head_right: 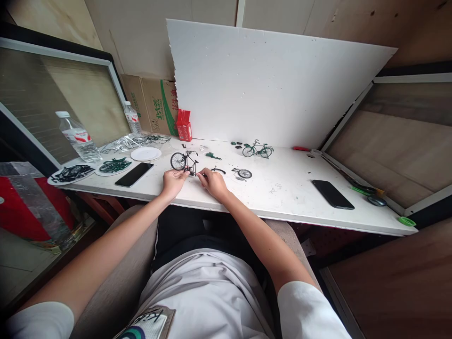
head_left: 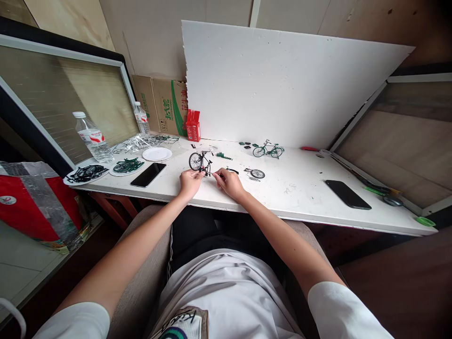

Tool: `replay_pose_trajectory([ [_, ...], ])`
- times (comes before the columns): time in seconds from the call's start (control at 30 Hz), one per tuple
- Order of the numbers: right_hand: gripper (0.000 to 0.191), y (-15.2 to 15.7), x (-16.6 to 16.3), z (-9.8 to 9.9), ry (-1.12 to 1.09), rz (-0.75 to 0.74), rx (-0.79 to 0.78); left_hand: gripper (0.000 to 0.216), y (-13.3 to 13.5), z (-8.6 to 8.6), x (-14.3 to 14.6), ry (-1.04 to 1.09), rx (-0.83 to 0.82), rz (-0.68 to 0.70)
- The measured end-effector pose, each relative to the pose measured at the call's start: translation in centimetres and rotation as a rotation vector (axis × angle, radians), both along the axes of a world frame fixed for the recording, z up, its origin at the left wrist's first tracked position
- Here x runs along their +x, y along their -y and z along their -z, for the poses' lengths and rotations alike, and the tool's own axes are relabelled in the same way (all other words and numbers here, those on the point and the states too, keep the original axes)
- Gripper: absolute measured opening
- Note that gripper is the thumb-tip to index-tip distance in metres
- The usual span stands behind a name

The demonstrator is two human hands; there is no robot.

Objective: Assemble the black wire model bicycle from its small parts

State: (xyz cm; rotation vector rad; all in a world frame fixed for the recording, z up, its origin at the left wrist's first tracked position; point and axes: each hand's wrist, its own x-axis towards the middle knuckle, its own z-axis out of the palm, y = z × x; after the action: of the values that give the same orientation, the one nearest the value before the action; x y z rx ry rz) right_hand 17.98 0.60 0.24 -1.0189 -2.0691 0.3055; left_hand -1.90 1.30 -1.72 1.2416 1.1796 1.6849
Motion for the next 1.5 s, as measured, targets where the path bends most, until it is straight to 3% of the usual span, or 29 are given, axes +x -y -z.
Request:
replay_pose_trajectory([
  [0.27, 0.031, 0.2, -0.1, -0.1, 0.052, 0.023, 0.019, 0.025, 0.8, -0.8, 0.4, 0.003, 0.023, 0.024],
  [0.63, 0.026, 0.5, -0.5, -0.3, 0.128, 0.052, -0.035, 0.028, 0.1, 0.0, 0.2, -0.04, 0.013, 0.021],
  [0.87, 0.019, 0.2, -0.4, -0.1, 0.13, 0.026, 0.011, 0.024, 0.2, -0.2, 0.1, -0.037, 0.002, -0.005],
  [1.5, 0.022, -0.5, -0.2, 0.8, 0.144, 0.021, 0.032, 0.019, 0.5, -0.6, 0.2, -0.041, -0.014, -0.016],
])
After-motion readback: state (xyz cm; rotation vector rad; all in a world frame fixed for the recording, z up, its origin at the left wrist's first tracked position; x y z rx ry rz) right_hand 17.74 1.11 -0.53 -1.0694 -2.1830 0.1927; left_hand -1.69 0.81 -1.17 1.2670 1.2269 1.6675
